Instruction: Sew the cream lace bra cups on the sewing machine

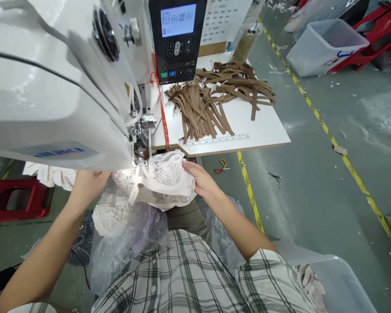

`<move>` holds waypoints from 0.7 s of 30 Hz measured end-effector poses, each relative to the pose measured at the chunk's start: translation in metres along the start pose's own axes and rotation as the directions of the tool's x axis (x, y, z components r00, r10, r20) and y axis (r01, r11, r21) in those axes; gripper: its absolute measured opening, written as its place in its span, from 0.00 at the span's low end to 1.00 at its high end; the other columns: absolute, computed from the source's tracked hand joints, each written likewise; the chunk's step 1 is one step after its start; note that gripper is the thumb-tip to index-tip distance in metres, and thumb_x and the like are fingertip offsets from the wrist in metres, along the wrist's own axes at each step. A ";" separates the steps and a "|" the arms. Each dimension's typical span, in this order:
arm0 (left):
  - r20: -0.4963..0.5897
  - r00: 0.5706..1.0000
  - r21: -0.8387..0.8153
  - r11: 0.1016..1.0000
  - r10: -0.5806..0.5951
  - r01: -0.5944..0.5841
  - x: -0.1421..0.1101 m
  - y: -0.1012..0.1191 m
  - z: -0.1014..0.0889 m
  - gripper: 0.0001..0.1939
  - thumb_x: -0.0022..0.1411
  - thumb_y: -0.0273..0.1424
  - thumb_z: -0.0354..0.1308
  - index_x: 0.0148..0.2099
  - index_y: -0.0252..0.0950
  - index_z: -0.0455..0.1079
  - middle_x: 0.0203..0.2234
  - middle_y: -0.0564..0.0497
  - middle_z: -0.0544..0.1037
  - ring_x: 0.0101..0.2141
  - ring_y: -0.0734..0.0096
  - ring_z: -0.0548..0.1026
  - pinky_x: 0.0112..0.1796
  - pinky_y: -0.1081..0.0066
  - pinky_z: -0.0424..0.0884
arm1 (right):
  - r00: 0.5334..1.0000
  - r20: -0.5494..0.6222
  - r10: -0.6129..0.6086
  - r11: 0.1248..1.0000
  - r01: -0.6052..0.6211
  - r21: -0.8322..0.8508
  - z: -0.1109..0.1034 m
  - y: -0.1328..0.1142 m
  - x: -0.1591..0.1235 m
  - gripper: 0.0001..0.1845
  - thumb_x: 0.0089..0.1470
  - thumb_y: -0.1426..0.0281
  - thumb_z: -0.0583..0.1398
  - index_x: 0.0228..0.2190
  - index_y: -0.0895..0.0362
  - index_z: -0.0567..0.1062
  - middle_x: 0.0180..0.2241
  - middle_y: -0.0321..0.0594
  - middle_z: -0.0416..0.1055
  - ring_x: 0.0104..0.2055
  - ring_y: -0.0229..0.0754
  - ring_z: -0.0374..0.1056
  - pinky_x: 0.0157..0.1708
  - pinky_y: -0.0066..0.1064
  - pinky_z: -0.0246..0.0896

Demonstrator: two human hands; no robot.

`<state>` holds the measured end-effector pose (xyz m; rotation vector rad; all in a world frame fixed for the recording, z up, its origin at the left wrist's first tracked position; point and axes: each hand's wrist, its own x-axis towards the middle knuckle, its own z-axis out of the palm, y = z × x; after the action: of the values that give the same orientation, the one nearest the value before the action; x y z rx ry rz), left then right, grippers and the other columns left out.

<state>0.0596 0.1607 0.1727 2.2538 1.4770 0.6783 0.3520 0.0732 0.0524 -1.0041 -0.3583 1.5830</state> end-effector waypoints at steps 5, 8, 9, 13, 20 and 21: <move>-0.233 0.897 0.095 0.927 0.376 -0.364 -0.052 0.045 -0.005 0.12 0.64 0.27 0.57 0.50 0.37 0.67 0.41 0.45 0.78 0.42 0.64 0.78 0.38 0.68 0.74 | 0.952 0.212 -0.219 0.938 0.265 -0.222 0.035 -0.032 -0.041 0.15 0.49 0.58 0.71 0.25 0.57 0.79 0.22 0.33 0.73 0.22 0.33 0.65 0.23 0.23 0.59; -0.090 0.755 -0.029 0.756 0.650 -0.654 -0.067 0.075 0.002 0.27 0.61 0.35 0.63 0.59 0.33 0.63 0.50 0.38 0.77 0.52 0.53 0.75 0.52 0.56 0.73 | 0.741 0.671 -0.021 0.804 0.411 -0.429 0.071 -0.038 -0.061 0.15 0.58 0.62 0.65 0.25 0.59 0.79 0.22 0.34 0.71 0.23 0.33 0.62 0.24 0.24 0.56; -0.002 0.768 -0.072 0.765 0.641 -0.639 -0.067 0.078 0.005 0.28 0.60 0.38 0.64 0.58 0.32 0.65 0.47 0.39 0.79 0.49 0.52 0.77 0.49 0.55 0.74 | 0.674 0.738 0.036 0.756 0.465 -0.461 0.081 -0.039 -0.065 0.15 0.61 0.63 0.63 0.26 0.60 0.79 0.24 0.34 0.72 0.25 0.33 0.62 0.26 0.24 0.56; 0.339 0.923 -0.228 0.967 0.185 -0.110 -0.054 0.062 0.008 0.13 0.64 0.43 0.60 0.38 0.38 0.75 0.23 0.53 0.78 0.23 0.69 0.74 0.23 0.72 0.67 | 0.749 0.662 0.017 0.507 0.564 -0.652 0.101 -0.040 -0.062 0.19 0.67 0.62 0.54 0.30 0.58 0.78 0.25 0.35 0.71 0.26 0.34 0.62 0.28 0.25 0.53; 0.090 0.975 -0.297 0.929 -0.202 0.219 -0.027 0.032 0.020 0.21 0.60 0.37 0.61 0.19 0.38 0.59 0.14 0.57 0.63 0.19 0.75 0.61 0.20 0.73 0.56 | 0.889 0.425 -0.168 0.302 0.457 -0.837 0.098 -0.036 -0.020 0.29 0.60 0.54 0.59 0.15 0.57 0.61 0.17 0.31 0.51 0.22 0.33 0.49 0.24 0.29 0.41; 0.073 0.975 -0.294 0.930 -0.208 0.220 -0.024 0.031 0.022 0.23 0.59 0.35 0.60 0.18 0.38 0.55 0.13 0.57 0.58 0.19 0.75 0.59 0.21 0.73 0.55 | 0.901 0.402 -0.161 0.333 0.433 -0.837 0.099 -0.036 -0.015 0.29 0.59 0.52 0.59 0.15 0.56 0.60 0.17 0.31 0.51 0.22 0.33 0.48 0.24 0.29 0.41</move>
<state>0.0878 0.1258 0.1668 1.8371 1.4619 0.7286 0.3001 0.0983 0.1418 -1.4347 -1.6806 1.0666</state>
